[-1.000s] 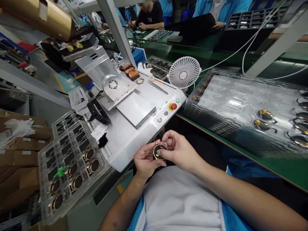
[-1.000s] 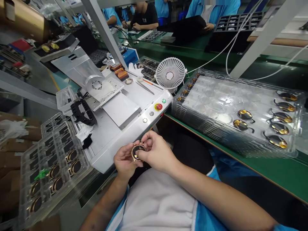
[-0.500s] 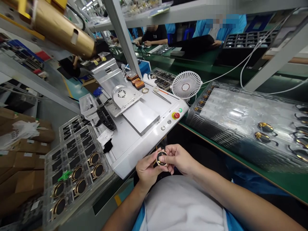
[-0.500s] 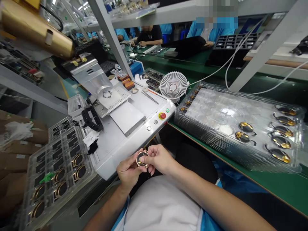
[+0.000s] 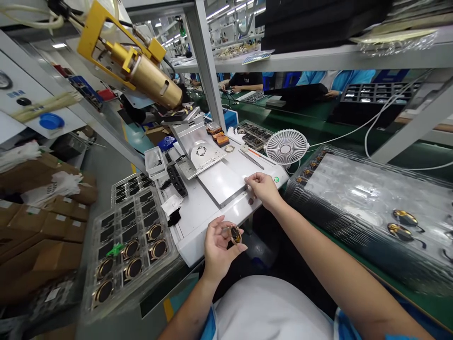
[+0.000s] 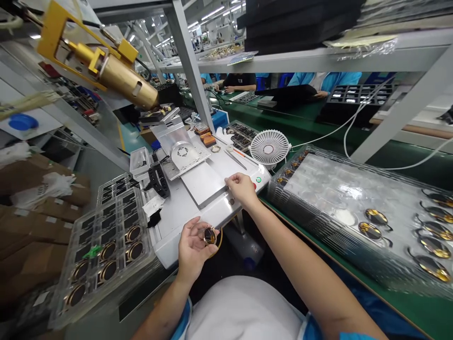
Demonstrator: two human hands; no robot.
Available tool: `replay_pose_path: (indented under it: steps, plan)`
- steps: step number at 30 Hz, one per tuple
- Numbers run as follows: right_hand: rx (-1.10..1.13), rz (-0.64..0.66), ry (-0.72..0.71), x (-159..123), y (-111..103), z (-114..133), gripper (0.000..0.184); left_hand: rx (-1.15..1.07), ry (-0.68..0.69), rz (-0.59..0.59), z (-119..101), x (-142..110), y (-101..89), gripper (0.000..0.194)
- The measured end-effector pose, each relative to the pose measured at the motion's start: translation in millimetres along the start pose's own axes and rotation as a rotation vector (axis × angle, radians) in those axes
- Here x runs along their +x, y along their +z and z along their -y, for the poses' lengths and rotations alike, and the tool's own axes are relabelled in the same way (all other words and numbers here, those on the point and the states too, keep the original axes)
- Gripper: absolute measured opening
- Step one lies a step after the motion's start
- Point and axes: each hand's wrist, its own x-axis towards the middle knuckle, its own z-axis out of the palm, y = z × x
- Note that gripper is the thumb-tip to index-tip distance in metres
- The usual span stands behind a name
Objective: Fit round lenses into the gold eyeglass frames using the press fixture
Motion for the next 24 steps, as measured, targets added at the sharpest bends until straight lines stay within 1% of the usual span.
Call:
replay_pose_path:
  steps: [2,3,6,8,11,14,17,24]
  plan:
    - [0.011,0.005,-0.034,-15,-3,1,0.045,0.073,0.074,-0.019,-1,-1,0.0,0.075]
    - [0.015,0.032,-0.048,-26,-6,1,0.045,0.127,0.114,-0.03,-2,-1,0.5,0.075]
    - [0.011,0.199,-0.082,-66,-16,0,0.04,0.3,0.203,-0.036,-4,-1,4.2,0.072]
    - [-0.019,0.291,-0.089,-92,-21,-1,0.036,0.373,0.251,-0.022,-5,-1,8.3,0.074]
    - [-0.085,0.312,-0.099,-118,-25,-4,0.029,0.433,0.291,0.012,-6,-2,15.3,0.074]
    - [-0.167,0.294,-0.164,-128,-25,-7,0.024,0.442,0.307,0.052,-6,-1,20.9,0.069]
    - [-0.236,0.278,-0.214,-129,-25,-9,0.022,0.442,0.32,0.055,-7,-1,23.9,0.066]
    - [-0.262,0.275,-0.214,-128,-26,-8,0.024,0.446,0.311,0.034,-7,-4,25.6,0.064]
